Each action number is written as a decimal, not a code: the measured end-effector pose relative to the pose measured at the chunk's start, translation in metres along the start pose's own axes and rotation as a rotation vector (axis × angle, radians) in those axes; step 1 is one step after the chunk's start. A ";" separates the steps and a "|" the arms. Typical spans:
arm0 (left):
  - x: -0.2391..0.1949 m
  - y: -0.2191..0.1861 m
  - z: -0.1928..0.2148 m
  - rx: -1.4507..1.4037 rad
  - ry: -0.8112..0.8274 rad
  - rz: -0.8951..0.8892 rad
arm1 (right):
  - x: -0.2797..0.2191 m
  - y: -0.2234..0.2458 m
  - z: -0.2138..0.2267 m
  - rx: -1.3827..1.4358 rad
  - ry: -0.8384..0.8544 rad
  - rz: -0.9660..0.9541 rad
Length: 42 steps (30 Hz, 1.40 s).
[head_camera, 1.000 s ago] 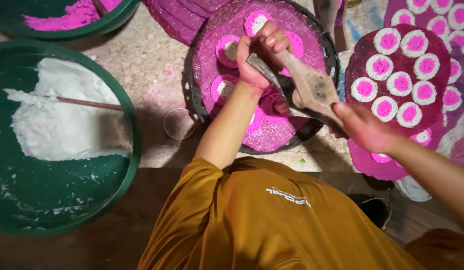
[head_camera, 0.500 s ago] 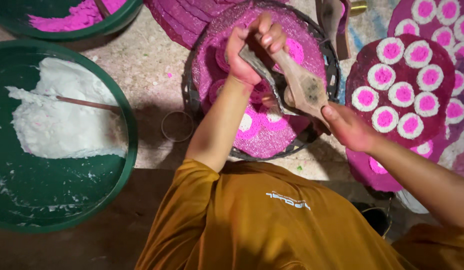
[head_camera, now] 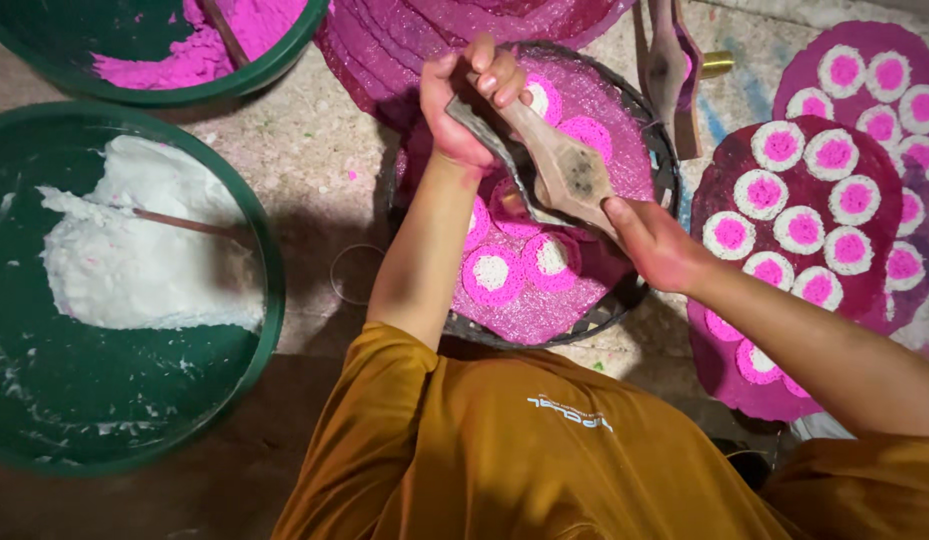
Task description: The person scoops pink and white powders into a two-part wooden mold, compresses them with a brass tamper, and ejects ring-shaped incense cakes onto a tray. The process is repeated multiple times, alternating between pink and white powders to create layered rings.
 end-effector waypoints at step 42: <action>0.058 0.085 0.021 0.121 -0.098 0.052 | 0.001 -0.066 0.068 0.172 -0.035 -0.096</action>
Point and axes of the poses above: each hand's wrist, its own x-axis towards the middle knuckle, its own z-axis out of the back of the hand, y = z × x, the point moved 6 cm from there along x, towards the middle knuckle, and after that the axes turned 6 degrees about -z, right-handed, at the moved point
